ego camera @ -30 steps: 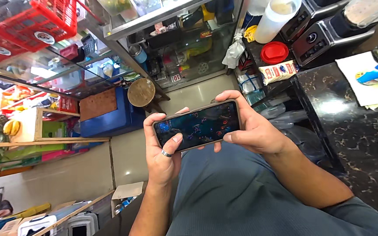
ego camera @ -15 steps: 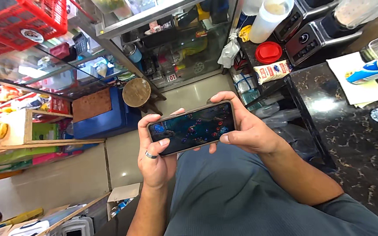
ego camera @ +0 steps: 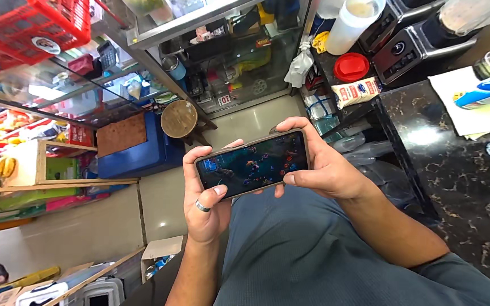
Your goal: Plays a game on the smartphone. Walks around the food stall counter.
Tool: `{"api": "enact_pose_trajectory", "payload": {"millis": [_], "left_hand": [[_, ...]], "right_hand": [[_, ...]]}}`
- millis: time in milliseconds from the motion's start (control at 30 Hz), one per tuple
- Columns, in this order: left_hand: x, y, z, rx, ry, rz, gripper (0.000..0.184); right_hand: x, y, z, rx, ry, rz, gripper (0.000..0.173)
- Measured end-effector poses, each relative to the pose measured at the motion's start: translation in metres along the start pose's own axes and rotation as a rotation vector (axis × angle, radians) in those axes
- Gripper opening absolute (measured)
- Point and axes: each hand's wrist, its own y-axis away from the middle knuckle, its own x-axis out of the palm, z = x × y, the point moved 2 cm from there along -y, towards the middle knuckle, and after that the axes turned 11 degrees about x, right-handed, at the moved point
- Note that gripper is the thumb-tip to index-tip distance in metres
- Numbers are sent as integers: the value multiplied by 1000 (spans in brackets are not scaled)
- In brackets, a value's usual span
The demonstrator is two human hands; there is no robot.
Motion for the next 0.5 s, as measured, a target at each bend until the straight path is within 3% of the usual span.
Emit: {"api": "enact_pose_trajectory", "payload": {"millis": [200, 500], "left_hand": [[3, 0, 1, 16, -63, -61, 48], [1, 1, 1, 19, -23, -6, 48]], "right_hand": [[0, 0, 0, -3, 16, -11, 73], [0, 1, 0, -4, 6, 3, 73]]}}
